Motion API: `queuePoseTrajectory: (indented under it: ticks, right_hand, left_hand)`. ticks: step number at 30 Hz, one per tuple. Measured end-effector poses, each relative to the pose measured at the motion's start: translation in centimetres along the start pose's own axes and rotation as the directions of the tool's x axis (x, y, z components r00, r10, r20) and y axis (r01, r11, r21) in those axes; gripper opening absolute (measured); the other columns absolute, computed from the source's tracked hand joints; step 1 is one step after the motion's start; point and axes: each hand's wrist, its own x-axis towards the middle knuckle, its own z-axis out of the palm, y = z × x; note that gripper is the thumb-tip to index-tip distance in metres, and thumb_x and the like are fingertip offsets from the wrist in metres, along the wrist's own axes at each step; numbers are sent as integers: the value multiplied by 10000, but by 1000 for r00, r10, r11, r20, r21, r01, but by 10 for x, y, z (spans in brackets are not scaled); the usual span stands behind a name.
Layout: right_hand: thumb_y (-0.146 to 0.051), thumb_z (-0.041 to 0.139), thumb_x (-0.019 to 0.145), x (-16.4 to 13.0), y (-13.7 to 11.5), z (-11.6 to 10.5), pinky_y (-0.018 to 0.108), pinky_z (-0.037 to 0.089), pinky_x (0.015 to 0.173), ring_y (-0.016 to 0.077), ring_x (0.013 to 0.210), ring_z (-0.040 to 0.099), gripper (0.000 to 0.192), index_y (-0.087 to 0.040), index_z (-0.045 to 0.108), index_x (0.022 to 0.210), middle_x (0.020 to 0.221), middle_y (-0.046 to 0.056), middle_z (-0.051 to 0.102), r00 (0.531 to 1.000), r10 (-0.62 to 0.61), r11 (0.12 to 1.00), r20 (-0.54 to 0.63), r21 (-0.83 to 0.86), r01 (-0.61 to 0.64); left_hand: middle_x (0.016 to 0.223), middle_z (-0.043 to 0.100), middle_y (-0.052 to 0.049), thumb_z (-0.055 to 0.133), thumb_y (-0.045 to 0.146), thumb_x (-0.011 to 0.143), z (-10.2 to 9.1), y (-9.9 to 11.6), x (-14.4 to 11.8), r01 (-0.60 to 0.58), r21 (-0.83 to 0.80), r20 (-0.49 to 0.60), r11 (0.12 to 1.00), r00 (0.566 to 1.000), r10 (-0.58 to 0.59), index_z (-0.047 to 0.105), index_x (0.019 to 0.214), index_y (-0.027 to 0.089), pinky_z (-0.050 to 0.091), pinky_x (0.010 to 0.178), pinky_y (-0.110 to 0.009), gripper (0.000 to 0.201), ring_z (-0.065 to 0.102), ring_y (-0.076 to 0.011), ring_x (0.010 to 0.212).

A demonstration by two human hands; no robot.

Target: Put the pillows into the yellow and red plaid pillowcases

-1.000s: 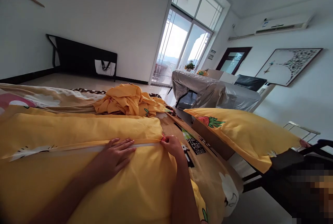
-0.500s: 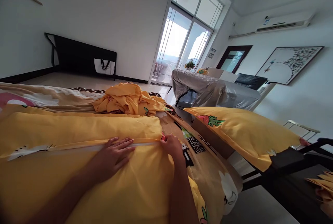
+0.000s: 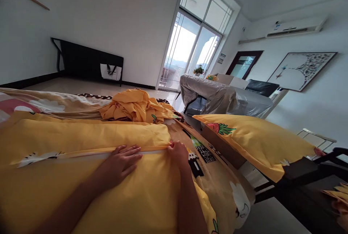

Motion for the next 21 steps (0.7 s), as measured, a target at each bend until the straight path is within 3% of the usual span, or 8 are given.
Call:
queuePoseTrajectory:
  ticks: [5,9,13,15,18,21]
  right_hand:
    - [-404,535,773,5,6,1,215,375,552,144,617,565,299,-174,564,585,586,7,606,988,-148,960,38,244,134]
    - [-449,439,812,10,13,3,233,433,585,151,608,578,337,-182,545,638,617,29,628,991,-134,920,-18,368,131]
    - [-417,489,766,14,17,9,239,431,574,157,608,588,272,-178,572,667,643,38,647,992,-129,907,-13,404,123]
    - [-411,536,738,16,18,13,238,430,577,159,623,592,249,-174,597,694,660,33,652,990,-140,908,5,400,126]
    - [-378,587,707,20,21,18,252,441,626,174,698,606,225,-162,629,752,729,47,666,992,-129,922,13,370,115]
    - [-312,625,671,21,27,20,265,456,702,189,819,619,299,-150,654,921,851,62,683,993,-118,932,25,349,102]
  left_hand:
    - [1446,484,-19,456,303,921,0,0,-1,-17,1,-30,1000,999,17,587,1259,313,235,1136,-422,363,401,-188,1367]
    - [1449,479,-14,455,303,921,2,-1,-1,-10,7,-28,1000,1000,10,589,1254,314,238,1133,-429,359,402,-191,1366]
    - [1456,473,-5,457,279,912,3,-1,0,-18,31,-36,999,999,19,569,1276,304,255,1129,-438,382,399,-198,1365]
    - [1464,466,-20,444,242,903,4,0,1,-8,53,-90,999,996,13,554,1295,268,280,1122,-431,408,401,-204,1359]
    - [1372,552,-86,400,169,877,3,0,2,92,102,-230,991,971,-67,559,1278,182,356,1066,-429,432,476,-234,1267]
    - [1089,663,-119,376,141,859,-1,2,3,252,127,-333,960,922,-198,598,1208,137,446,932,-412,413,578,-252,1049]
